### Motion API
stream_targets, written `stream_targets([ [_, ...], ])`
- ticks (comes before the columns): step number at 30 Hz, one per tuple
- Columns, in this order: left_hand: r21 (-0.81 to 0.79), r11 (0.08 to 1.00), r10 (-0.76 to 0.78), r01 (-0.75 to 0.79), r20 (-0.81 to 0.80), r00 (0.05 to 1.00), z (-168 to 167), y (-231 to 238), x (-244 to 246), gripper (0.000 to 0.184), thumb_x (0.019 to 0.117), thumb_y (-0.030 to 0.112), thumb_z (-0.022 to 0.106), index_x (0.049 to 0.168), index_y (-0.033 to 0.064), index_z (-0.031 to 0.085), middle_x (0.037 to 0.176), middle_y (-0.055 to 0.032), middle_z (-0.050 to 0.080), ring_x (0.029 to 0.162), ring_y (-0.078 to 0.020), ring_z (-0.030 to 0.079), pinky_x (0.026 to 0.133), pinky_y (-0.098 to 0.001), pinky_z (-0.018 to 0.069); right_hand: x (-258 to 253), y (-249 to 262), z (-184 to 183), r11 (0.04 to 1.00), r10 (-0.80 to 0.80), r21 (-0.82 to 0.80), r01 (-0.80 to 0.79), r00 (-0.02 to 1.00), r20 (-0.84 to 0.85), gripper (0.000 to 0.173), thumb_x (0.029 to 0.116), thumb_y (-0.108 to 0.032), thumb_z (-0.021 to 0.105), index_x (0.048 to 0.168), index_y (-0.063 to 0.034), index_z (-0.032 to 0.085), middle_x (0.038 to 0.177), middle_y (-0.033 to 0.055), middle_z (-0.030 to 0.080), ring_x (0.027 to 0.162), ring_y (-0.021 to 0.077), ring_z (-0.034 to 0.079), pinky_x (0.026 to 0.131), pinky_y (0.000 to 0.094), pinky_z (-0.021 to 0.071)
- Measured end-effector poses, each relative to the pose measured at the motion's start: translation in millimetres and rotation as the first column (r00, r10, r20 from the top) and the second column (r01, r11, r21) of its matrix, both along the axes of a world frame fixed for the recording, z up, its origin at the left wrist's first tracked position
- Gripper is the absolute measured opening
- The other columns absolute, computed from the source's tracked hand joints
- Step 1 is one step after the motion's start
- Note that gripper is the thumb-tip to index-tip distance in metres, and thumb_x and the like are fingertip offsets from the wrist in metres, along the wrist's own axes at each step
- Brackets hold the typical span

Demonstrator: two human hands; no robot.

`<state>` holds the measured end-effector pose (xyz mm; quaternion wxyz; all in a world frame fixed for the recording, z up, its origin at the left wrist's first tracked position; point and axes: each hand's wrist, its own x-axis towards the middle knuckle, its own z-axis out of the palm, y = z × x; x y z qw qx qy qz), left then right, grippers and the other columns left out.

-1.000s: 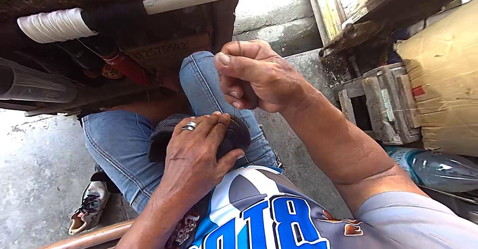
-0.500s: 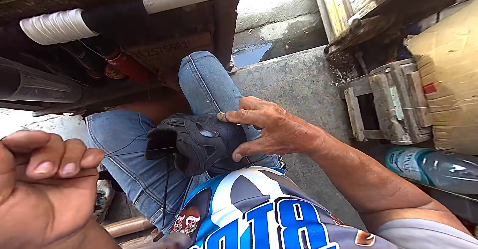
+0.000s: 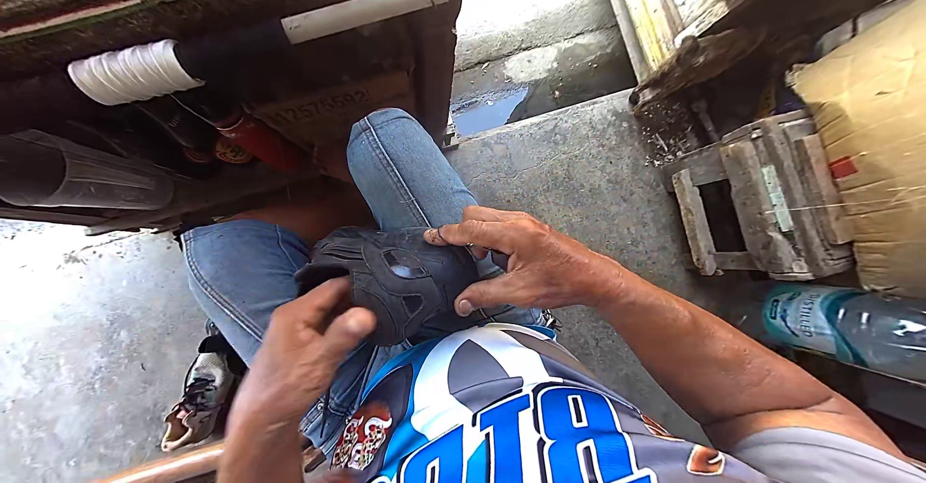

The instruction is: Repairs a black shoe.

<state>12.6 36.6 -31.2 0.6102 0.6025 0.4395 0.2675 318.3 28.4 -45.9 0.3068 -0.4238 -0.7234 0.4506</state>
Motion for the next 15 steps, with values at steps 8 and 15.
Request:
stream_targets([
  [8, -0.309, 0.951, 0.114, -0.010, 0.320, 0.941, -8, 0, 32, 0.025, 0.0954, 0.030, 0.073, 0.106, 0.0077, 0.073, 0.098, -0.0048, 0.076, 0.092, -0.0132, 0.073, 0.088, -0.0312, 0.0611, 48, -25, -15, 0.860, -0.431, -0.250, 0.445, 0.895, 0.113, 0.018, 0.1031, -0.026, 0.059, 0.098, -0.0098, 0.065, 0.091, 0.0023, 0.062, 0.059, 0.0097, 0.057, 0.049, 0.0251, 0.0510],
  [15, -0.383, 0.923, 0.161, 0.031, 0.460, 0.874, -11, -1, 37, 0.021, 0.1017, 0.025, 0.064, 0.107, 0.0067, 0.072, 0.100, -0.0077, 0.075, 0.094, -0.0150, 0.073, 0.091, -0.0345, 0.0600, 72, -32, -15, 0.901, -0.270, -0.119, 0.418, 0.752, 0.602, 0.025, 0.1058, -0.028, 0.054, 0.115, -0.0111, 0.069, 0.101, 0.0062, 0.065, 0.083, 0.0200, 0.066, 0.073, 0.0462, 0.0561],
])
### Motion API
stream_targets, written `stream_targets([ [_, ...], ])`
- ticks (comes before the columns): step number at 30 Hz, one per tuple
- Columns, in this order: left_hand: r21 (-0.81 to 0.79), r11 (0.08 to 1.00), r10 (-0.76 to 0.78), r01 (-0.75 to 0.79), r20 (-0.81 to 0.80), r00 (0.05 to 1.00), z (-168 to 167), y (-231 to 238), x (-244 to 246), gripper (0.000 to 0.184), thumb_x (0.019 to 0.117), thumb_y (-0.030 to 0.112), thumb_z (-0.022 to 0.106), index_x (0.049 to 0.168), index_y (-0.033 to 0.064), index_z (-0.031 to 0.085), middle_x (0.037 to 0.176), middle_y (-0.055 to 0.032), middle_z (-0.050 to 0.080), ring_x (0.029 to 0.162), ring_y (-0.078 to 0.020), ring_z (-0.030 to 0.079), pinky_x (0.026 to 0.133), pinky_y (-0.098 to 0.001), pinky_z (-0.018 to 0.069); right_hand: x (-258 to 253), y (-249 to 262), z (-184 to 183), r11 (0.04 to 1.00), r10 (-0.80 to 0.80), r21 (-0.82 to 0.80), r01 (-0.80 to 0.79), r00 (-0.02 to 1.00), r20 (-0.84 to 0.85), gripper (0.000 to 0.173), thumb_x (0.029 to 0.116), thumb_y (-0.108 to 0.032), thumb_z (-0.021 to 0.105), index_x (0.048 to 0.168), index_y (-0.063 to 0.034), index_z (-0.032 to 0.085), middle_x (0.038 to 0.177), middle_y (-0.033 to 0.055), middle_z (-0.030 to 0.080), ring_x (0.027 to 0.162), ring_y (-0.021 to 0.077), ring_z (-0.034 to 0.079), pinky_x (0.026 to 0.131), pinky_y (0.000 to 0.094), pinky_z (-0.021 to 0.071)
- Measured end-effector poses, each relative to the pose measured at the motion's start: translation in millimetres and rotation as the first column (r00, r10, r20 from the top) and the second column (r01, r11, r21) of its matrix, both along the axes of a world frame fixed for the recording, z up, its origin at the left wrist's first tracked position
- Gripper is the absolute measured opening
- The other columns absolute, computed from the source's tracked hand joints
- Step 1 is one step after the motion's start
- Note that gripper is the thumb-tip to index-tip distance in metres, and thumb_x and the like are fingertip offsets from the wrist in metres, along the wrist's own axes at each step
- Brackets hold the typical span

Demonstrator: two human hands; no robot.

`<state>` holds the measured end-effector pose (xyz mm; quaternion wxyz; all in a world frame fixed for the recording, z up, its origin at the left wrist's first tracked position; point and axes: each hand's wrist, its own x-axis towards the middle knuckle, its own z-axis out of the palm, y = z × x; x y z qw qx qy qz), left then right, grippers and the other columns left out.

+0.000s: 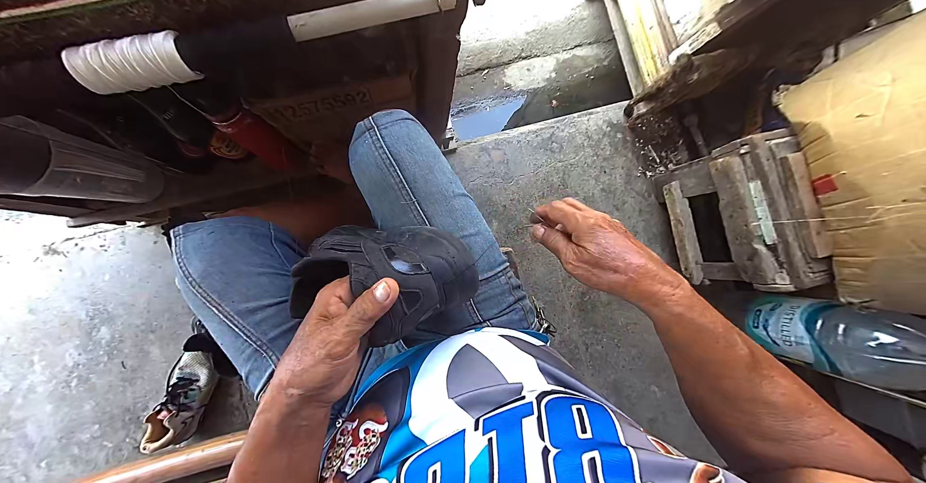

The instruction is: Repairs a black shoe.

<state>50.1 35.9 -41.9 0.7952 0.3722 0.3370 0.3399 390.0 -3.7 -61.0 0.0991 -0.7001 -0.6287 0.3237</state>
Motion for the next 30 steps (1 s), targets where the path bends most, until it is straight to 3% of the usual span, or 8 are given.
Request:
stream_targets([
  [3, 0.027, 1.000, 0.008, -0.008, -0.004, 1.000, -2, -2, 0, 0.024, 0.0953, 0.026, 0.073, 0.109, 0.0071, 0.072, 0.102, -0.0067, 0.075, 0.096, -0.0148, 0.073, 0.092, -0.0348, 0.0601, -1, 1, 19, 0.999, 0.053, 0.008, -0.052, 0.986, -0.158, 0.021, 0.1001, -0.017, 0.059, 0.119, -0.0126, 0.067, 0.110, 0.0030, 0.064, 0.087, 0.0133, 0.065, 0.074, 0.0362, 0.0583],
  [6, 0.048, 0.999, 0.024, -0.022, -0.045, 0.999, -2, -5, 1, 0.025, 0.0894, 0.017, 0.079, 0.110, 0.0052, 0.071, 0.102, -0.0069, 0.076, 0.096, -0.0146, 0.073, 0.091, -0.0335, 0.0606, -16, 1, 42, 0.987, 0.150, 0.104, -0.121, 0.928, -0.341, 0.029, 0.1032, -0.026, 0.055, 0.129, -0.0190, 0.067, 0.103, -0.0041, 0.064, 0.075, 0.0039, 0.065, 0.060, 0.0224, 0.0594],
  [9, 0.048, 0.998, 0.033, -0.031, -0.054, 0.998, -2, -5, 3, 0.021, 0.0918, 0.014, 0.076, 0.109, 0.0040, 0.071, 0.101, -0.0076, 0.075, 0.095, -0.0150, 0.073, 0.091, -0.0337, 0.0605, -34, 2, 54, 0.950, 0.295, 0.230, -0.211, 0.851, -0.434, 0.030, 0.1038, -0.027, 0.060, 0.129, -0.0131, 0.067, 0.094, -0.0064, 0.066, 0.072, -0.0001, 0.060, 0.061, 0.0168, 0.0531],
  [11, 0.049, 0.998, 0.032, -0.029, -0.045, 0.998, -2, -5, 2, 0.019, 0.0929, 0.013, 0.075, 0.110, 0.0037, 0.070, 0.101, -0.0081, 0.075, 0.095, -0.0154, 0.073, 0.091, -0.0342, 0.0604, -43, 2, 54, 0.913, 0.387, 0.307, -0.269, 0.809, -0.443, 0.026, 0.1032, -0.024, 0.061, 0.121, -0.0073, 0.071, 0.093, -0.0043, 0.067, 0.076, -0.0013, 0.060, 0.064, 0.0142, 0.0521],
  [15, 0.055, 0.998, 0.024, -0.022, -0.030, 0.999, -3, -4, 1, 0.017, 0.0944, 0.012, 0.072, 0.110, 0.0037, 0.071, 0.102, -0.0084, 0.075, 0.096, -0.0153, 0.073, 0.091, -0.0345, 0.0602, -52, 5, 48, 0.871, 0.467, 0.366, -0.329, 0.786, -0.405, 0.027, 0.1050, -0.021, 0.058, 0.117, -0.0047, 0.075, 0.094, -0.0016, 0.066, 0.082, -0.0014, 0.061, 0.068, 0.0122, 0.0514],
  [30, 0.066, 0.998, -0.004, 0.005, -0.009, 1.000, -8, -4, -1, 0.015, 0.0962, 0.013, 0.071, 0.109, 0.0049, 0.072, 0.102, -0.0078, 0.075, 0.097, -0.0152, 0.073, 0.092, -0.0348, 0.0599, -53, 8, 48, 0.857, 0.490, 0.367, -0.362, 0.793, -0.363, 0.026, 0.1036, -0.018, 0.056, 0.118, -0.0062, 0.076, 0.089, -0.0022, 0.064, 0.078, -0.0017, 0.059, 0.064, 0.0121, 0.0485],
])
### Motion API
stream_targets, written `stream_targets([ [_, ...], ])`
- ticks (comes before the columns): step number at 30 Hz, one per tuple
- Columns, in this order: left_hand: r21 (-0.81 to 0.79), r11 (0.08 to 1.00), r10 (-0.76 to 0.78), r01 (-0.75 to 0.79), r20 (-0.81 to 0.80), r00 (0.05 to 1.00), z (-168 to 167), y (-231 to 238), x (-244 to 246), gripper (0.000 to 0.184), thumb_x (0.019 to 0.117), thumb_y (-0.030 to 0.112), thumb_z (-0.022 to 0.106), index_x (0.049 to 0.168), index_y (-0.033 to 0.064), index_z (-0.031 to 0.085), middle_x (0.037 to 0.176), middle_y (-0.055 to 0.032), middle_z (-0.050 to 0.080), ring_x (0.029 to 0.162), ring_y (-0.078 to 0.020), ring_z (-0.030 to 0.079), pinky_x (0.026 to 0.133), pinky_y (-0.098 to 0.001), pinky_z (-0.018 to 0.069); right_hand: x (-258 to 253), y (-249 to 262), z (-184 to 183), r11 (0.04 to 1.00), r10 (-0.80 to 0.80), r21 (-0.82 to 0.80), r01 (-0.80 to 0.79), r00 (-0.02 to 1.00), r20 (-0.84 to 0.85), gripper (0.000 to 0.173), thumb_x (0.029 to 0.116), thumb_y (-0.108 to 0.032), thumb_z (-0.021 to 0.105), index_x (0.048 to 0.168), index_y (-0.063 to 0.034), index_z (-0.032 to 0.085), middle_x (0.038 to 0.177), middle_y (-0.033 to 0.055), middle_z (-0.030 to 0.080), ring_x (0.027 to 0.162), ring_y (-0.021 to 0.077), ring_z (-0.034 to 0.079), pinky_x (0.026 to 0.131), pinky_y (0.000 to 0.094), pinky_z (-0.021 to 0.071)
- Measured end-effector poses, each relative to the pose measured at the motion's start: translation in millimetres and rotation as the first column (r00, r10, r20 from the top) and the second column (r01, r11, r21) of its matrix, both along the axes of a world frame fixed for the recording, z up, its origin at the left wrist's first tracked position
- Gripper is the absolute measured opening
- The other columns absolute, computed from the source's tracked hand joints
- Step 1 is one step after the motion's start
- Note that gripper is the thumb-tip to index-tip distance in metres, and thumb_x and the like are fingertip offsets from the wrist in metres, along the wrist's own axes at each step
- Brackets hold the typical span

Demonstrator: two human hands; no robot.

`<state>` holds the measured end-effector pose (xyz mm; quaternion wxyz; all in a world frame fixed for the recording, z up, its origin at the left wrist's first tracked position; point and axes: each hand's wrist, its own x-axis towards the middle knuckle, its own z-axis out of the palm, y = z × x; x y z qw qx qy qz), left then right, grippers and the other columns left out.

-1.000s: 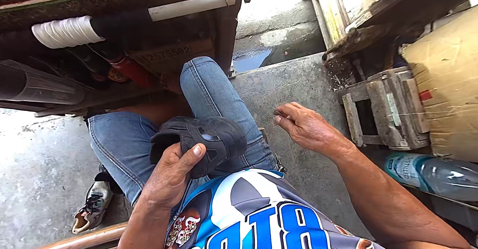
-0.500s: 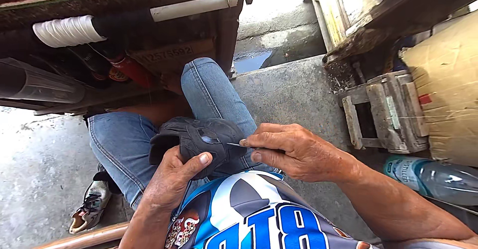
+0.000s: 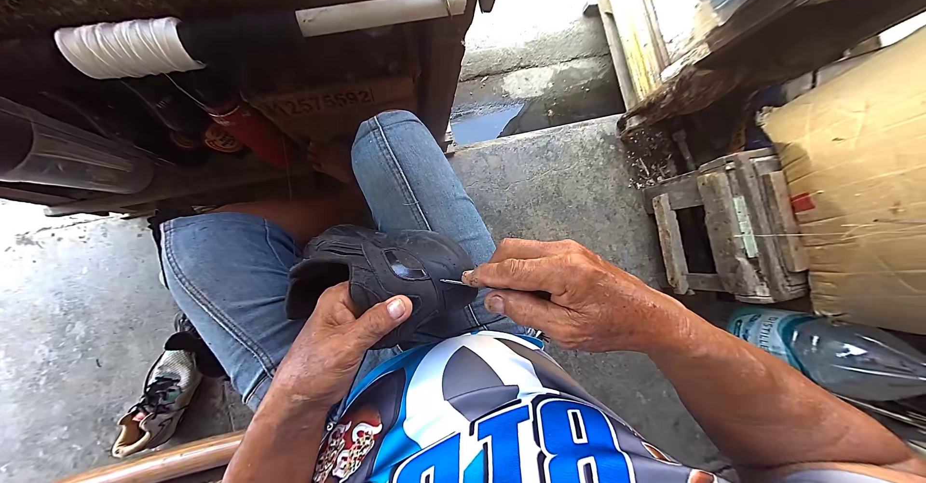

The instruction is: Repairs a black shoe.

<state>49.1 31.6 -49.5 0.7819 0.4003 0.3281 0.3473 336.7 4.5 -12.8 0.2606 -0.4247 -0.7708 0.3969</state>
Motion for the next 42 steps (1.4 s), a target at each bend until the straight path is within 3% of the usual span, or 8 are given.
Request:
stream_targets([
  [10, 0.023, 0.999, -0.031, 0.031, 0.006, 0.999, -3, -1, -1, 0.015, 0.0973, 0.014, 0.070, 0.110, 0.0062, 0.072, 0.103, -0.0064, 0.075, 0.098, -0.0146, 0.072, 0.093, -0.0342, 0.0596, 1, 2, 2, 0.999, 0.032, -0.004, -0.032, 0.999, 0.031, 0.026, 0.1027, -0.017, 0.057, 0.118, -0.0080, 0.076, 0.089, -0.0020, 0.064, 0.077, -0.0014, 0.058, 0.064, 0.0125, 0.0484],
  [22, 0.181, 0.970, -0.141, 0.161, -0.118, 0.983, -4, 1, 6, 0.012, 0.1003, 0.016, 0.065, 0.107, 0.0087, 0.072, 0.099, -0.0004, 0.075, 0.094, -0.0096, 0.071, 0.088, -0.0301, 0.0600, 3, 3, 26, 0.993, 0.065, 0.068, -0.095, 0.935, 0.350, 0.027, 0.1009, -0.020, 0.054, 0.112, -0.0149, 0.079, 0.082, -0.0036, 0.060, 0.064, 0.0029, 0.055, 0.051, 0.0204, 0.0423],
  [35, 0.223, 0.962, -0.123, 0.158, -0.162, 0.979, -10, -4, 3, 0.012, 0.1017, 0.016, 0.063, 0.107, 0.0077, 0.070, 0.098, 0.0002, 0.074, 0.093, -0.0089, 0.071, 0.088, -0.0289, 0.0600, -12, 12, 13, 0.965, 0.118, 0.172, -0.198, 0.913, 0.391, 0.023, 0.0973, -0.015, 0.055, 0.099, -0.0117, 0.078, 0.077, -0.0002, 0.057, 0.056, 0.0094, 0.052, 0.044, 0.0265, 0.0375],
  [42, 0.281, 0.945, -0.100, 0.170, -0.246, 0.964, -9, -11, 9, 0.013, 0.1025, 0.018, 0.062, 0.105, 0.0076, 0.069, 0.097, 0.0018, 0.074, 0.092, -0.0062, 0.070, 0.086, -0.0260, 0.0598, -19, 7, 14, 0.971, 0.107, 0.144, -0.193, 0.881, 0.461, 0.021, 0.0951, -0.015, 0.055, 0.095, -0.0119, 0.075, 0.077, 0.0009, 0.057, 0.055, 0.0118, 0.052, 0.043, 0.0287, 0.0373],
])
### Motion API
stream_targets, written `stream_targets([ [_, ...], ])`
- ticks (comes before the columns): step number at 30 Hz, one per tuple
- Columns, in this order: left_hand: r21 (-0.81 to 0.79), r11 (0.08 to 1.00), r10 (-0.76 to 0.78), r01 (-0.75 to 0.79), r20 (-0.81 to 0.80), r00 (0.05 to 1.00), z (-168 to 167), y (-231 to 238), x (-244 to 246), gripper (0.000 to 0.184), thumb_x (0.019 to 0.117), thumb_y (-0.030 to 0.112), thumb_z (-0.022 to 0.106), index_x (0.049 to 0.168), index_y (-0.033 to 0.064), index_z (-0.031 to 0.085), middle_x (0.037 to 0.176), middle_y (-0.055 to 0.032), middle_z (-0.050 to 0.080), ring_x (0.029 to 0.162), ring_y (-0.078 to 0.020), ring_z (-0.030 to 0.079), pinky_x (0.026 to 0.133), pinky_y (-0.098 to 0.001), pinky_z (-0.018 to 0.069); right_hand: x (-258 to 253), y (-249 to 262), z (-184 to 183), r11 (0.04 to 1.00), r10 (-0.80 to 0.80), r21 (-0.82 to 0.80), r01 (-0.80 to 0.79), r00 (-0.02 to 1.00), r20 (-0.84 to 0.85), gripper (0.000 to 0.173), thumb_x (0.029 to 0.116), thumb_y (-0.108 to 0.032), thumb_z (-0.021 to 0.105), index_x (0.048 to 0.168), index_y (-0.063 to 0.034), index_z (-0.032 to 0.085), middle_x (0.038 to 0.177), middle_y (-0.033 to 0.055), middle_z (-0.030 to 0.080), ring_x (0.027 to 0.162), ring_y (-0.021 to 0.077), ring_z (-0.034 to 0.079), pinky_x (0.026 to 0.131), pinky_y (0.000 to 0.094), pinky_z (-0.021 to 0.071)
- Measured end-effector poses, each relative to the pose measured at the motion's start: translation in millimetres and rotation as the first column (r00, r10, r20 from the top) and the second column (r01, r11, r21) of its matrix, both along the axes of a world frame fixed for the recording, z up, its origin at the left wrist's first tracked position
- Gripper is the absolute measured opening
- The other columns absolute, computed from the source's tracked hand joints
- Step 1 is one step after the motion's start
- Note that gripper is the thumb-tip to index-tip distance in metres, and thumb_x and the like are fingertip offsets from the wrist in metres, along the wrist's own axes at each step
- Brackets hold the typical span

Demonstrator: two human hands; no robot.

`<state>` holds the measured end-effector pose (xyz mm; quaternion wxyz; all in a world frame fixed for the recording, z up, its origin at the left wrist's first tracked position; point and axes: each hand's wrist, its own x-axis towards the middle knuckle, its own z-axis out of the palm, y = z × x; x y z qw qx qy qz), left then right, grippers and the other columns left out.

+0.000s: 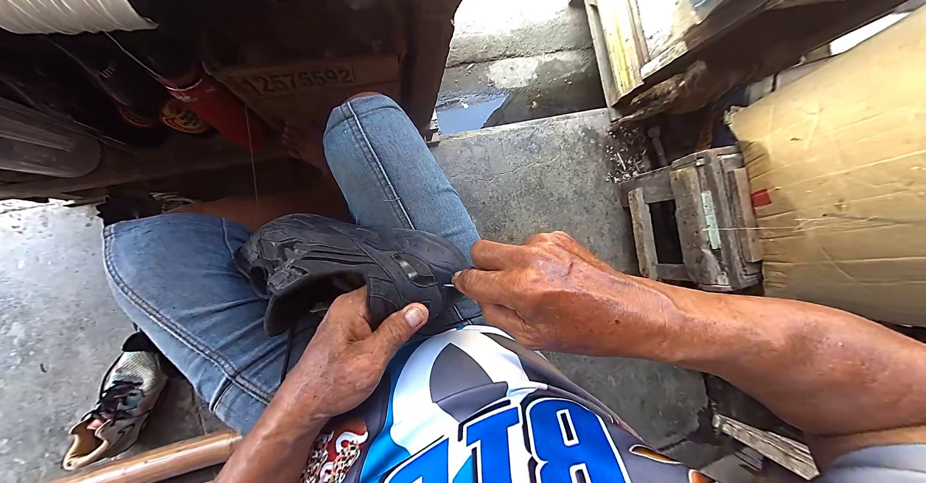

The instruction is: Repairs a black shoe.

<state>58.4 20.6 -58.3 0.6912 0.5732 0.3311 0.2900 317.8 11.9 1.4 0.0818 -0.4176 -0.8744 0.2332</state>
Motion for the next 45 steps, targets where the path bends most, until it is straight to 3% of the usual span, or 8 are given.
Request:
stream_targets([
  [19, 0.183, 0.982, -0.024, 0.053, -0.156, 0.988, 1, -22, -13, 0.021, 0.1006, 0.031, 0.066, 0.103, 0.0114, 0.073, 0.094, 0.0073, 0.075, 0.089, 0.0008, 0.070, 0.083, -0.0217, 0.0605, -23, -34, -4, 0.989, -0.131, 0.074, 0.130, 0.991, 0.003, 0.018, 0.1002, -0.015, 0.050, 0.087, -0.0097, 0.060, 0.076, 0.0070, 0.053, 0.053, 0.0211, 0.053, 0.041, 0.0343, 0.0373],
  [29, 0.131, 0.991, 0.043, -0.027, -0.121, 0.992, 21, -23, -41, 0.035, 0.1010, 0.040, 0.064, 0.123, 0.0127, 0.067, 0.113, -0.0005, 0.072, 0.105, -0.0138, 0.069, 0.094, -0.0346, 0.0589, -14, -34, -10, 0.958, -0.247, 0.145, 0.246, 0.969, -0.008, 0.022, 0.1024, -0.022, 0.051, 0.091, -0.0128, 0.068, 0.077, 0.0038, 0.060, 0.073, 0.0224, 0.059, 0.063, 0.0381, 0.0429],
  [32, 0.174, 0.971, 0.169, -0.165, -0.013, 0.985, 35, -14, -84, 0.025, 0.1048, 0.042, 0.056, 0.111, 0.0234, 0.072, 0.111, 0.0036, 0.073, 0.110, -0.0184, 0.070, 0.102, -0.0423, 0.0561, -8, -22, -6, 0.962, -0.235, 0.146, 0.230, 0.972, 0.017, 0.024, 0.1010, -0.024, 0.051, 0.089, -0.0149, 0.070, 0.075, 0.0008, 0.058, 0.075, 0.0204, 0.057, 0.064, 0.0369, 0.0403],
  [34, 0.139, 0.930, 0.336, -0.342, 0.064, 0.940, 45, -8, -121, 0.023, 0.1052, 0.036, 0.056, 0.100, 0.0220, 0.073, 0.113, 0.0001, 0.073, 0.111, -0.0208, 0.069, 0.099, -0.0406, 0.0558, -6, -16, -3, 0.971, -0.211, 0.123, 0.208, 0.977, 0.019, 0.024, 0.1005, -0.024, 0.051, 0.088, -0.0160, 0.071, 0.077, -0.0004, 0.058, 0.076, 0.0188, 0.056, 0.065, 0.0355, 0.0399],
  [37, 0.235, 0.839, 0.513, -0.490, -0.044, 0.857, 54, -6, -175, 0.024, 0.1068, 0.026, 0.052, 0.110, 0.0107, 0.070, 0.123, -0.0060, 0.069, 0.115, -0.0221, 0.066, 0.101, -0.0403, 0.0532, -5, -13, 1, 0.978, -0.188, 0.098, 0.185, 0.982, 0.022, 0.023, 0.1006, -0.024, 0.051, 0.093, -0.0160, 0.071, 0.078, -0.0005, 0.059, 0.076, 0.0174, 0.058, 0.063, 0.0337, 0.0433],
  [39, 0.474, 0.784, 0.593, -0.401, -0.381, 0.709, 52, -7, -188, 0.018, 0.1039, 0.019, 0.057, 0.103, 0.0082, 0.071, 0.127, -0.0034, 0.065, 0.117, -0.0128, 0.061, 0.096, -0.0314, 0.0531, -5, -12, 2, 0.981, -0.174, 0.091, 0.170, 0.984, 0.037, 0.021, 0.1000, -0.023, 0.051, 0.098, -0.0157, 0.071, 0.078, -0.0001, 0.060, 0.074, 0.0177, 0.059, 0.062, 0.0336, 0.0444],
  [42, 0.640, 0.759, 0.611, -0.120, -0.637, 0.471, 62, -8, -152, 0.036, 0.1012, 0.026, 0.062, 0.123, -0.0021, 0.068, 0.134, -0.0281, 0.057, 0.117, -0.0237, 0.059, 0.084, -0.0296, 0.0530, -10, -10, 7, 0.986, -0.157, 0.074, 0.151, 0.983, 0.090, 0.014, 0.0973, -0.018, 0.054, 0.099, -0.0145, 0.067, 0.079, 0.0033, 0.060, 0.073, 0.0229, 0.061, 0.059, 0.0382, 0.0456],
  [45, 0.621, 0.784, 0.373, 0.011, -0.485, 0.791, 69, -5, -88, 0.028, 0.1035, 0.013, 0.058, 0.120, -0.0072, 0.067, 0.115, -0.0232, 0.068, 0.101, -0.0182, 0.068, 0.086, -0.0309, 0.0570, -18, -9, 15, 0.985, -0.169, 0.007, 0.170, 0.979, 0.112, 0.010, 0.0921, -0.007, 0.060, 0.100, -0.0082, 0.066, 0.086, 0.0128, 0.063, 0.076, 0.0333, 0.065, 0.059, 0.0471, 0.0512],
])
